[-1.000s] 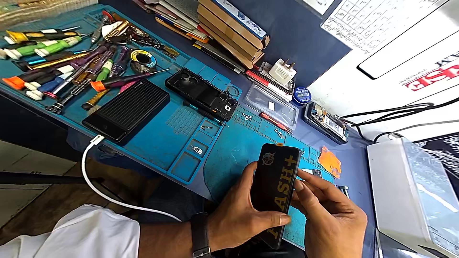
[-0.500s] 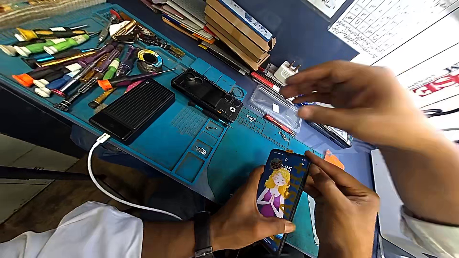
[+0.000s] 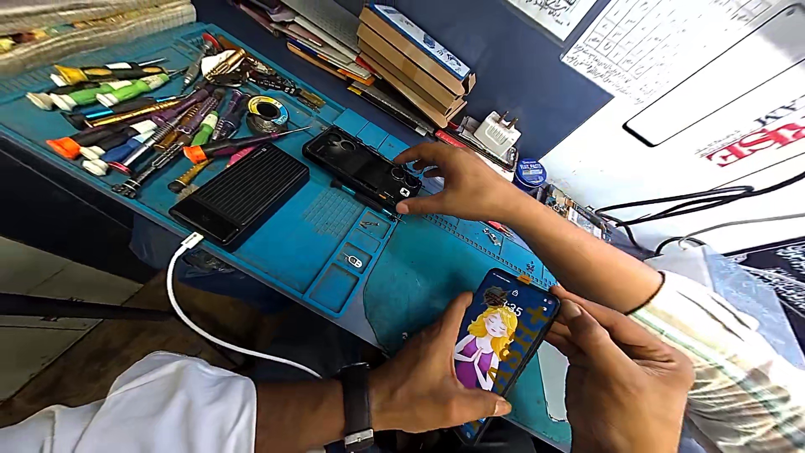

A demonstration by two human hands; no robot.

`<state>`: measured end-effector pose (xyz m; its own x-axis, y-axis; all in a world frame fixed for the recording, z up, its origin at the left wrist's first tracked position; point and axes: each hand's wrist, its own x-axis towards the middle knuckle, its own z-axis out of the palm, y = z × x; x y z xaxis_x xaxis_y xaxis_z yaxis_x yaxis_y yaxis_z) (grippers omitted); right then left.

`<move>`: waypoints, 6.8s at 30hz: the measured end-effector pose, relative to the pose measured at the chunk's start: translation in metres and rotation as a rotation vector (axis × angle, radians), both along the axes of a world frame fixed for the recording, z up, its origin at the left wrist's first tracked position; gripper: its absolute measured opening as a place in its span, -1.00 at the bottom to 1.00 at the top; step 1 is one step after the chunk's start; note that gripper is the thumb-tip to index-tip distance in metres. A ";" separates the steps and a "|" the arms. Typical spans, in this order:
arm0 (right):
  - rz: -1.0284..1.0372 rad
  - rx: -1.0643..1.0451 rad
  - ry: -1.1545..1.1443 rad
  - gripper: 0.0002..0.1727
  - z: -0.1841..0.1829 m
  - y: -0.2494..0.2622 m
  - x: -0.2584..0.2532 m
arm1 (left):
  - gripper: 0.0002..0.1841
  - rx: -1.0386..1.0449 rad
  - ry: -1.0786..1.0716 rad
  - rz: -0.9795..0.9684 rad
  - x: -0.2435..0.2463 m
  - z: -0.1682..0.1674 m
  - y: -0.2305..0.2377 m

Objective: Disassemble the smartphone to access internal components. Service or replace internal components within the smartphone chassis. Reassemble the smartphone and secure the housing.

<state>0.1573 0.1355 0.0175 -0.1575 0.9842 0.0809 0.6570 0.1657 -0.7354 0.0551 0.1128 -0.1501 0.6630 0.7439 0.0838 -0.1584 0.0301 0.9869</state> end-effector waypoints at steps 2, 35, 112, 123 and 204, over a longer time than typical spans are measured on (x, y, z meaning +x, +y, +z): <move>-0.024 -0.026 0.031 -0.56 0.002 -0.006 0.000 | 0.14 0.061 0.026 -0.014 0.000 0.000 -0.002; -0.059 -0.192 0.432 -0.78 0.009 -0.039 0.010 | 0.08 0.796 0.345 -0.435 -0.009 0.046 0.026; -0.309 0.331 0.469 -0.70 -0.142 -0.088 0.058 | 0.02 -0.363 -0.140 0.208 0.009 0.034 0.041; -0.122 0.075 0.659 -0.57 -0.140 -0.103 0.076 | 0.02 -0.387 -0.146 0.250 0.007 0.035 0.045; -0.071 0.277 0.044 -0.74 -0.023 -0.034 0.089 | 0.00 0.855 0.108 0.178 0.016 0.049 0.041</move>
